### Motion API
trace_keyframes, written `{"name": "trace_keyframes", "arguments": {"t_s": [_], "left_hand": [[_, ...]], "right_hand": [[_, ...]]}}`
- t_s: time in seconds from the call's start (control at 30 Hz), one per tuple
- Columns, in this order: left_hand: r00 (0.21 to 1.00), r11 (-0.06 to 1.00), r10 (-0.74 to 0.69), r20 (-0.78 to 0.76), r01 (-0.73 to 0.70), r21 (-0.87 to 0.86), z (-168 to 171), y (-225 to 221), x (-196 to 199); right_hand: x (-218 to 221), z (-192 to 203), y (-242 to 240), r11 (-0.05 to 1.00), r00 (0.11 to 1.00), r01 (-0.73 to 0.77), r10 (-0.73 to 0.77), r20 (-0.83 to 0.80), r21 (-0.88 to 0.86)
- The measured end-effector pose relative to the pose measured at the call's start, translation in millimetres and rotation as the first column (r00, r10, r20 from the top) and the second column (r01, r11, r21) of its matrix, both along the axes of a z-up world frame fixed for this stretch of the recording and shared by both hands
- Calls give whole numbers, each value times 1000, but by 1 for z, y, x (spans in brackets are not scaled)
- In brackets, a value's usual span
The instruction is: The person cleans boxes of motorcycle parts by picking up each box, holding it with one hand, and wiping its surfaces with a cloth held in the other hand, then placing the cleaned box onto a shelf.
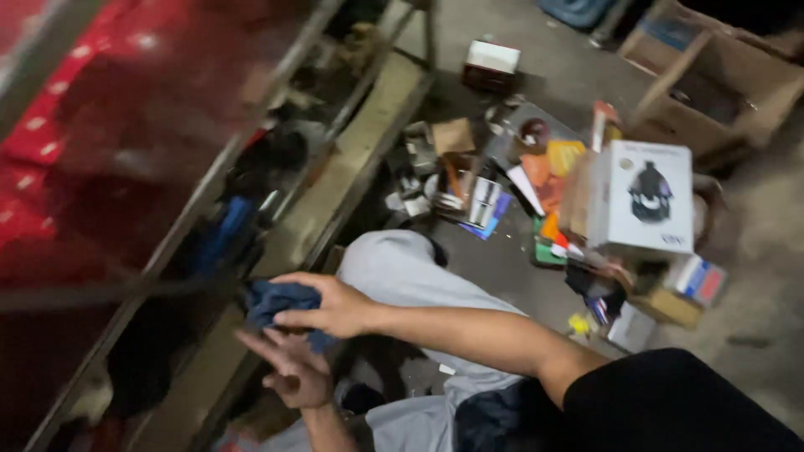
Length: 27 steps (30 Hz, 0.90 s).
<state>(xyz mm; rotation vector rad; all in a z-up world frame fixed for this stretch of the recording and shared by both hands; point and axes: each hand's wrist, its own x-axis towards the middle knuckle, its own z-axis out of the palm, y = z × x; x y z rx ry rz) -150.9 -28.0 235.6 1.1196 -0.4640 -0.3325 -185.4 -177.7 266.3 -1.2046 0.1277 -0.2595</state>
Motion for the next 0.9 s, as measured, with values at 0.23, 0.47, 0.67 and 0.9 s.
{"name": "trace_keyframes", "arguments": {"t_s": [0.23,0.47,0.67,0.9], "left_hand": [[998,997,-59,-14,59,45,-15,-7,3],[1000,983,-15,8,13,185,-25,7,14],[999,974,7,44,-17,227,-31,6,18],[1000,943,21,0,-19,332,-42,0,19]], "right_hand": [[-2,-75,-41,952,955,261,-280,103,160],[-85,-114,-155,745,852,452,-523,9,491],[-187,-237,-167,823,794,568,-544,-270,12],[-253,-301,-155,721,448,682,-276,-851,125]]}}
